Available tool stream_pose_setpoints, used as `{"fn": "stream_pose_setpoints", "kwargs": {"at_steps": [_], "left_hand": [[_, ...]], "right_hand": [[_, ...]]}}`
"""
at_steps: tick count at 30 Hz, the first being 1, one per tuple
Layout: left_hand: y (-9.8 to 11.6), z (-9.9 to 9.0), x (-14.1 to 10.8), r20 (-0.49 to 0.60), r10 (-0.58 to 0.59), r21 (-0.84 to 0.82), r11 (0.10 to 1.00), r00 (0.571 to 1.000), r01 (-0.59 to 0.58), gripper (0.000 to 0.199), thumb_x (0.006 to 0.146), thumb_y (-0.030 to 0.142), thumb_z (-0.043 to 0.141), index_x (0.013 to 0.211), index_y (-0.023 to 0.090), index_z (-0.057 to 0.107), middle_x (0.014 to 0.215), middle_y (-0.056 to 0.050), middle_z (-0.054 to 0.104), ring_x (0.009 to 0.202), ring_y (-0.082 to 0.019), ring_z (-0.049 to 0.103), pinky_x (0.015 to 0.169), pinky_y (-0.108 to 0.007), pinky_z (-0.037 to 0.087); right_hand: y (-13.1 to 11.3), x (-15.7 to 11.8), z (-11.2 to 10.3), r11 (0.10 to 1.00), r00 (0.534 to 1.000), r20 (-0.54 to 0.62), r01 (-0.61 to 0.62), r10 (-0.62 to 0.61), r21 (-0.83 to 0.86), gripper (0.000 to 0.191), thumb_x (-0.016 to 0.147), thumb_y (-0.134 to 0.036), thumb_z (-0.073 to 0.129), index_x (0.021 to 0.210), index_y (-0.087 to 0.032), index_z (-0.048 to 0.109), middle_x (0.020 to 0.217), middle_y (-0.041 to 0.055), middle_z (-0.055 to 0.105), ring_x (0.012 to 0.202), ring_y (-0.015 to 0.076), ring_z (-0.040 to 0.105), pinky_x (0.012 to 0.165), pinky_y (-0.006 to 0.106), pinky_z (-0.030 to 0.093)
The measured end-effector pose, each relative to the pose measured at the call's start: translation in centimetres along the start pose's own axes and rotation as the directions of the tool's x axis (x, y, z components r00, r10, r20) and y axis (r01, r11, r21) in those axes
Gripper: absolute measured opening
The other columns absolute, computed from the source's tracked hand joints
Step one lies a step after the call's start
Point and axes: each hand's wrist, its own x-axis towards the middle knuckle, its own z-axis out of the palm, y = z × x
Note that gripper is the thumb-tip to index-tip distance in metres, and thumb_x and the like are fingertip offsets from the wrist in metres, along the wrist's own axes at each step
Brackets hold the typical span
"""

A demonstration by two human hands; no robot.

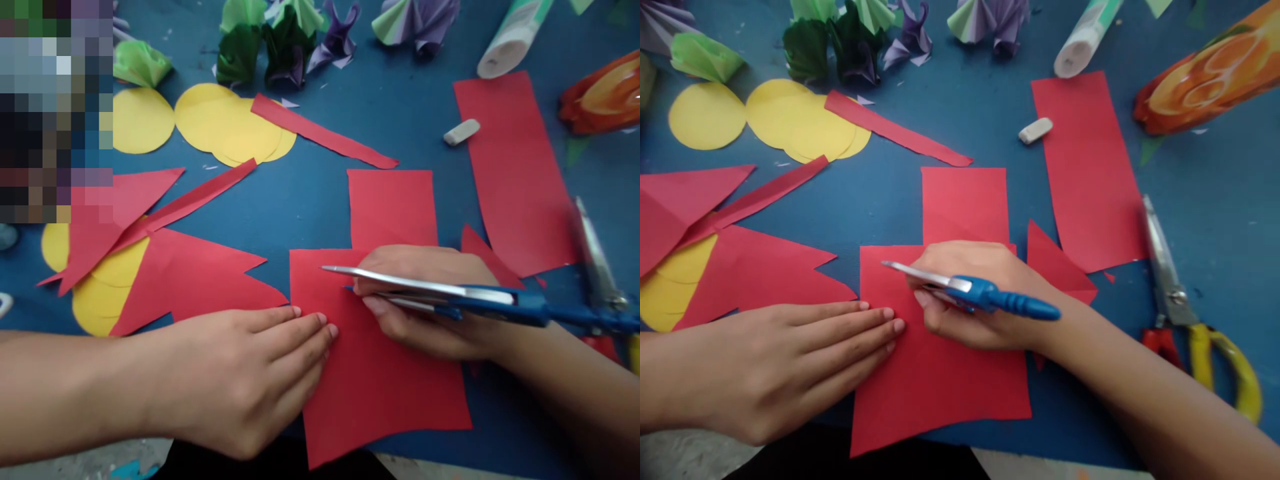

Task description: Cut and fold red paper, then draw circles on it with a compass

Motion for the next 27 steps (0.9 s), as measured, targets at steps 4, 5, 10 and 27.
{"fn": "stream_pose_setpoints", "kwargs": {"at_steps": [4,5,10,27], "left_hand": [[0.1,0.0,0.0,0.019,-0.009,-0.01,1.0,1.0,0.009,0.037,0.092,0.014,0.033,0.115,0.007,0.062,0.126,-0.013,0.058,0.117,-0.024,0.055,0.099,-0.034,0.046],[0.1,0.0,0.0,0.021,-0.015,-0.012,1.0,1.0,0.015,0.037,0.092,0.014,0.034,0.115,0.008,0.062,0.126,-0.013,0.058,0.118,-0.024,0.055,0.1,-0.034,0.046],[0.2,0.0,0.0,0.02,-0.039,-0.023,0.999,0.999,0.039,0.035,0.091,0.017,0.039,0.116,0.008,0.061,0.127,-0.013,0.058,0.119,-0.024,0.054,0.1,-0.034,0.045],[-0.1,-0.1,0.1,0.023,-0.006,0.0,1.0,1.0,0.006,0.039,0.092,0.014,0.032,0.116,0.009,0.061,0.126,-0.012,0.058,0.117,-0.023,0.055,0.098,-0.034,0.047]], "right_hand": [[-0.9,-0.1,0.4,0.993,0.99,-0.081,-0.117,0.117,0.01,0.019,0.078,-0.008,0.048,0.085,-0.025,0.052,0.072,-0.0001,0.061,0.061,0.0142,0.062,0.055,0.025,0.053],[-1.1,-0.2,0.5,0.988,0.982,-0.105,-0.154,0.156,0.028,0.019,0.078,-0.008,0.049,0.086,-0.025,0.052,0.073,0.0004,0.061,0.062,0.0144,0.062,0.055,0.024,0.053],[-0.9,-0.4,0.8,0.972,0.974,-0.073,-0.207,0.216,0.11,0.015,0.078,-0.01,0.049,0.082,-0.024,0.05,0.071,0.0001,0.058,0.06,0.0128,0.062,0.05,0.021,0.052],[-0.7,-0.1,0.7,0.986,0.981,-0.103,-0.163,0.165,0.023,0.014,0.079,-0.008,0.05,0.081,-0.022,0.052,0.068,-0.0008,0.058,0.056,0.0117,0.061,0.045,0.019,0.051]]}}
